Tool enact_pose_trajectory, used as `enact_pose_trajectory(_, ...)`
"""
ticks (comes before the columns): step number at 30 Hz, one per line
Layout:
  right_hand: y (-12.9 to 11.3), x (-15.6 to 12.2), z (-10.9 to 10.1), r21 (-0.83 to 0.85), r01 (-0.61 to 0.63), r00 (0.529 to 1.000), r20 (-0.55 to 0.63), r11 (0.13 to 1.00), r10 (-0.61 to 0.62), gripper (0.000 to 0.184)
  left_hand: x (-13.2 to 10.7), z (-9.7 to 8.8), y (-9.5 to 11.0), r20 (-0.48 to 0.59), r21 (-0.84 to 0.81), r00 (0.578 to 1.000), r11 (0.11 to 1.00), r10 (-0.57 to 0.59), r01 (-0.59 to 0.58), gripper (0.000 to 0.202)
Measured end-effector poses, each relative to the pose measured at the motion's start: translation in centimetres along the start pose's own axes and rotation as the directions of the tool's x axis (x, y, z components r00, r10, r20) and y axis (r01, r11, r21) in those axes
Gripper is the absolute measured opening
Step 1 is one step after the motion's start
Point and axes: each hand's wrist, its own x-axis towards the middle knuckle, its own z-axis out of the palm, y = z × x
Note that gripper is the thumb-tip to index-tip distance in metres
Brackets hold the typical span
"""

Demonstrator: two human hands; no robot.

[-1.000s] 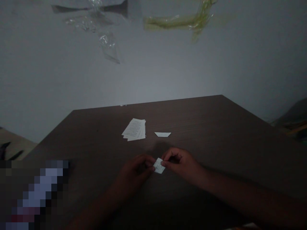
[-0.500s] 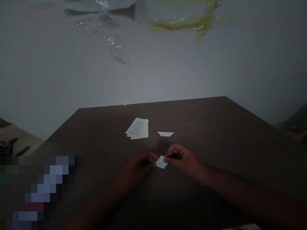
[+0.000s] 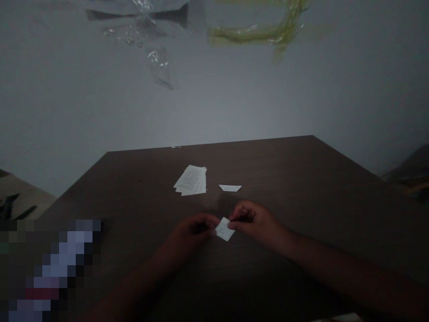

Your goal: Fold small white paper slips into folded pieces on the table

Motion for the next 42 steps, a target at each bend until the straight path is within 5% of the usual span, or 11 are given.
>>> enact_pose_trajectory(5, 0.0, -0.2, 0.1, 0.005, 0.0, 1.0, 0.005, 1.0, 0.0, 0.036, 0.0, 0.0, -0.5, 0.018, -0.011, 1.0, 1.0, -0.007, 0.007, 0.03)
enact_pose_trajectory(13, 0.2, -0.7, 0.4, -0.091, 0.081, 0.994, 0.076, 0.993, -0.074, 0.027, -0.7, 0.9, 1.1, -0.02, 0.214, 0.988, 0.966, 0.15, -0.143, 0.027)
enact_pose_trajectory(17, -0.1, -1.0, 0.6, -0.162, 0.112, 0.99, 0.107, 0.98, -0.095, 0.02, -0.7, 1.4, 2.0, -0.038, 0.295, 0.99, 0.948, 0.139, -0.122, 0.023)
enact_pose_trajectory(23, -0.1, -0.7, 0.2, -0.228, 0.18, 0.982, 0.104, 0.957, -0.16, 0.013, -0.6, 1.4, 1.7, -0.033, 0.402, 0.995, 0.912, 0.099, -0.078, 0.017)
enact_pose_trajectory(27, -0.1, -0.4, -0.1, -0.294, 0.221, 0.971, 0.155, 0.93, -0.181, 0.004, -0.5, 1.5, 1.2, -0.038, 0.502, 0.979, 0.851, 0.199, -0.153, 0.013)
enact_pose_trajectory(31, 0.4, -0.1, -0.2, -0.33, 0.161, 0.985, 0.117, 0.93, -0.129, 0.008, -0.2, 2.1, 0.6, -0.021, 0.589, 0.955, 0.776, 0.296, -0.228, 0.01)
enact_pose_trajectory(42, 1.1, 0.5, 0.0, -0.228, 0.0, 0.993, 0.112, 0.974, 0.026, 0.011, -0.4, 2.6, 0.3, 0.023, 0.679, 0.952, 0.694, 0.304, -0.238, 0.016)
